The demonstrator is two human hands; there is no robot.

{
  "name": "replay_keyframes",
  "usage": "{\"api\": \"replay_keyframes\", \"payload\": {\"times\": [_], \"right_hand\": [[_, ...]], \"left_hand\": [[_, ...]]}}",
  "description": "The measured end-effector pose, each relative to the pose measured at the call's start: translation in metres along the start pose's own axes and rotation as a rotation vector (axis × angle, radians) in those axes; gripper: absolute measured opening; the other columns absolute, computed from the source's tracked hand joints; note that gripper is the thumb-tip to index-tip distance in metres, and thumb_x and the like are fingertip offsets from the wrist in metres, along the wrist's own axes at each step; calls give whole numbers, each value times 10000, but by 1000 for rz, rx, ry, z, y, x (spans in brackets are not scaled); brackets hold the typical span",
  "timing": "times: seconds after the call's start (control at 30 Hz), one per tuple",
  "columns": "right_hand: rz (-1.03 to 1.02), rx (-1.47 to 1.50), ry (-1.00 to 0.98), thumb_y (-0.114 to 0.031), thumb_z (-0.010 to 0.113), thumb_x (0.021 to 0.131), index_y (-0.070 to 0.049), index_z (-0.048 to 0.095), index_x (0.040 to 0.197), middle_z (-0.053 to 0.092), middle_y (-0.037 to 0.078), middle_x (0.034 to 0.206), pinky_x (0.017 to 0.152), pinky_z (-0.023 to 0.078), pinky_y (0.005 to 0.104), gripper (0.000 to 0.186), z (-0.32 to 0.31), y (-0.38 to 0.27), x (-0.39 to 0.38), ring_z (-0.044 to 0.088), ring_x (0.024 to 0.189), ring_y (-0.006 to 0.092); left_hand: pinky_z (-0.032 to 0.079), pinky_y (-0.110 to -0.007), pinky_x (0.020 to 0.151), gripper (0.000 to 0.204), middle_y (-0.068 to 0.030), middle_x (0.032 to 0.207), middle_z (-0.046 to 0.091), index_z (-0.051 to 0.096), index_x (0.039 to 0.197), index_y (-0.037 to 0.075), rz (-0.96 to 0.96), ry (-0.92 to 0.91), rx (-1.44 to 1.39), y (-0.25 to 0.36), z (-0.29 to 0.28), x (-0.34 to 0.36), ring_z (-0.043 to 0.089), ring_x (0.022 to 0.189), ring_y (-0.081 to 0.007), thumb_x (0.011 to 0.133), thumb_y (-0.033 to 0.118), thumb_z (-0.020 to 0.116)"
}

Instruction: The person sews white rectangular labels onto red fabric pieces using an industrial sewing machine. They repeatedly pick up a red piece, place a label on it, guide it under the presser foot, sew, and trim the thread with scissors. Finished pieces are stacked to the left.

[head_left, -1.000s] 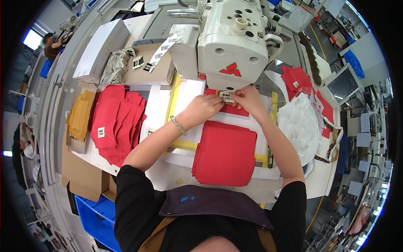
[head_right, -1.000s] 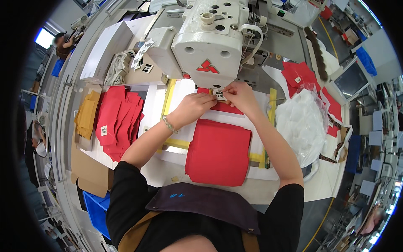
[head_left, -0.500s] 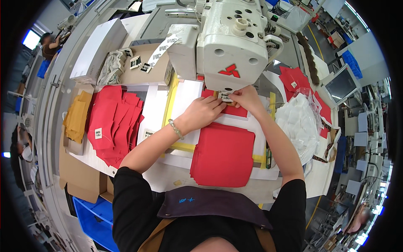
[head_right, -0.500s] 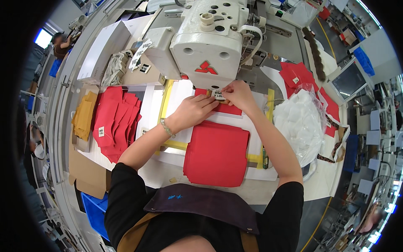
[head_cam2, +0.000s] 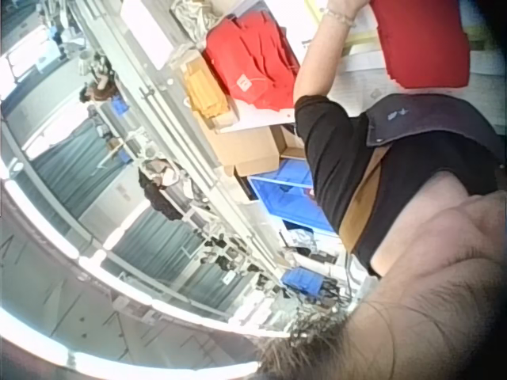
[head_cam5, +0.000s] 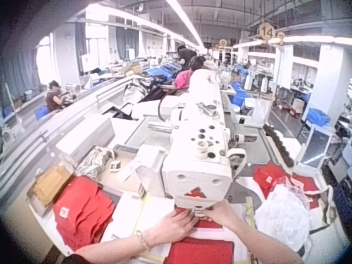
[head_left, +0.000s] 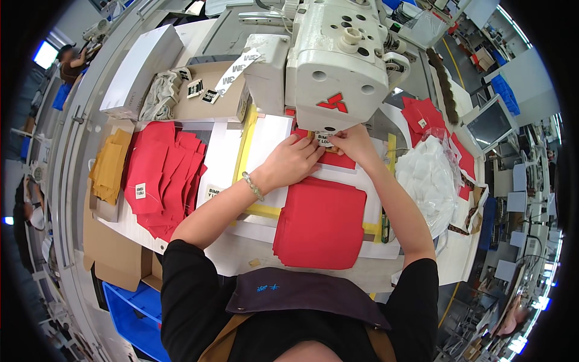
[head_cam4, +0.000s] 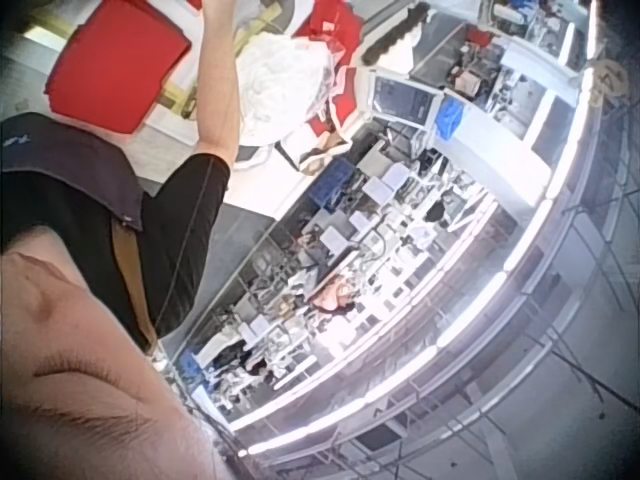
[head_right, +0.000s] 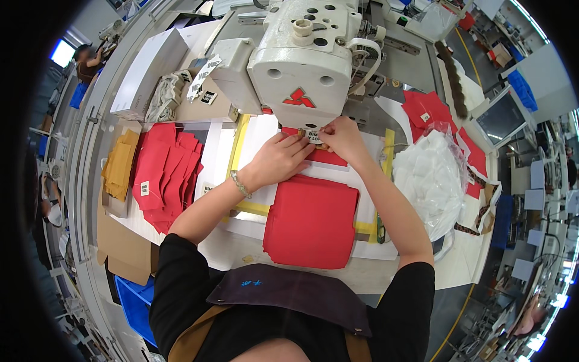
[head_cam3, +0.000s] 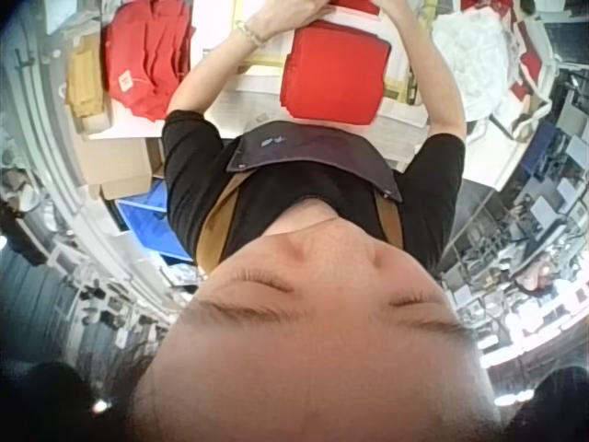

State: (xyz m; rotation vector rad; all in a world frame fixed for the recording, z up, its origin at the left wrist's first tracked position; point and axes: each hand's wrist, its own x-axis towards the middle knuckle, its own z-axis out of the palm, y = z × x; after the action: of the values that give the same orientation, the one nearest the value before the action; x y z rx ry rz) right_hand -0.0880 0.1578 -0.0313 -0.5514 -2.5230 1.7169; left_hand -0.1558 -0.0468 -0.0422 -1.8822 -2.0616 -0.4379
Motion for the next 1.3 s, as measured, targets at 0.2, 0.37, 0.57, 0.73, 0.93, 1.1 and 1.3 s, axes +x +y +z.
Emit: {"api": "replay_keyframes", "payload": {"times": [0.2,0.37,0.57,0.73,0.93,1.1,1.3], "right_hand": [[-321,-452,177,-119,721,785,-41,704,859,693,90,982,701,491,376,109,-3,-16,-31,653,778,226],[-751,-838,54,-202,722,807,-98,691,975,662,37,1139,896,386,377,200,-20,1,-43,579,1042,193],[-806,-913,-30,-275,687,855,-116,661,1109,656,25,1166,938,358,411,301,-18,0,-43,553,1107,197],[-742,-818,-115,-281,668,877,-117,639,1170,640,33,1203,979,323,412,337,-8,-3,-37,548,1123,206],[-677,-796,-100,-248,659,875,-122,633,1201,601,51,1243,1037,262,412,351,1,-4,-40,500,1176,230],[-647,-728,-74,-218,652,869,-119,628,1218,580,56,1210,1037,245,404,363,3,-6,-41,462,1221,235],[-657,-735,-128,-222,648,854,-114,623,1227,582,55,1243,993,309,423,390,-8,0,-46,499,1206,219]], "left_hand": [[428,-345,918,497,-88,1187,624,609,1214,38,-69,-85,7,9,0,1,544,1175,-225,827,339,690],[420,-343,933,518,-82,1217,605,590,1238,37,-93,-117,20,12,-1,2,525,1194,-217,827,337,687],[382,-395,1046,620,-117,1214,595,512,1294,23,-119,-64,-178,-9,-9,-7,519,1193,-260,821,380,691],[342,-457,1104,754,-211,1244,578,446,1320,-2,-156,-86,-224,-33,-5,-9,514,1213,-336,827,525,667],[337,-457,1114,798,-248,1242,576,451,1306,-23,-155,-146,-247,-36,-11,-6,501,1236,-376,815,570,661],[343,-452,1110,789,-251,1270,561,465,1301,-24,-140,-125,-207,-35,-6,-8,499,1240,-375,812,563,663],[333,-436,1114,800,-215,1320,541,499,1301,-64,-147,-105,-72,-26,-4,-10,470,1268,-330,836,576,618]]}}
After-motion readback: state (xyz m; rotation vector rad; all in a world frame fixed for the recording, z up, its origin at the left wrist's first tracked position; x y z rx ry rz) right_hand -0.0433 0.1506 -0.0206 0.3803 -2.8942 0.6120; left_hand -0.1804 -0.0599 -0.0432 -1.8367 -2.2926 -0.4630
